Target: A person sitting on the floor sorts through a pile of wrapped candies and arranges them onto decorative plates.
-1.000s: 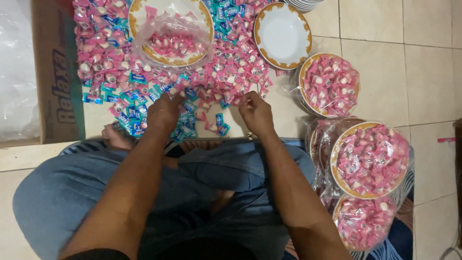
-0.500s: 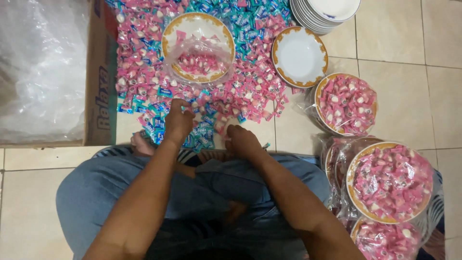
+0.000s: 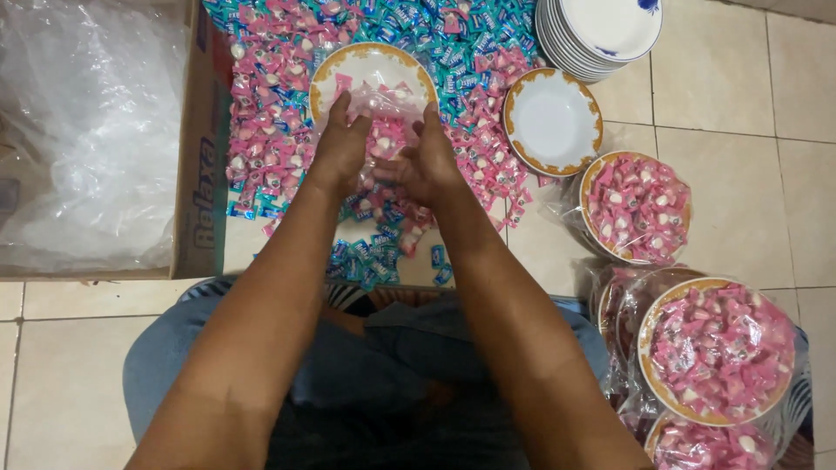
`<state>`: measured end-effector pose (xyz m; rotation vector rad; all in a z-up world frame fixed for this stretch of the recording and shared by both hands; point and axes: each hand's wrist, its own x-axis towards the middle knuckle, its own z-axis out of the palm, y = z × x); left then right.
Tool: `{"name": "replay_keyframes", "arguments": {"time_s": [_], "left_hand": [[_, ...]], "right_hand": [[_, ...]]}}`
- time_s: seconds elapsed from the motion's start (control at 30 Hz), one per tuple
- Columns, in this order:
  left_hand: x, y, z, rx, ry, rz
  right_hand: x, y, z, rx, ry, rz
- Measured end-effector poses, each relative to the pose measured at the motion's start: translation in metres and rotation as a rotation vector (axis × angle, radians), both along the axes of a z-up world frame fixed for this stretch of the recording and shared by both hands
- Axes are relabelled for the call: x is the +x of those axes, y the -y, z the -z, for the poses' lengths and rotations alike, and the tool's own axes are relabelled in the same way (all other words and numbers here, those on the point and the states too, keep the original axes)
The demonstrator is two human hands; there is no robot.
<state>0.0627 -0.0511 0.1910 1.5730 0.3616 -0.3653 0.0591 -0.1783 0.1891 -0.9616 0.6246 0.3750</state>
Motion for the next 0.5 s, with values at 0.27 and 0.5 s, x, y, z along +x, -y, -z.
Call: {"name": "replay_keyframes", "arguments": {"time_s": [0.27, 0.5], "left_hand": [[0.018, -0.117, 0.103, 0.649, 0.057, 0.165], [-0.034, -0.144, 0.15, 1.097, -0.207, 0.529]], "right_hand": [[-0.057, 0.053, 0.01, -0.324, 0.022, -0.036], [-0.128, 0.1, 0.081, -0.612, 0.057, -0.138]]}}
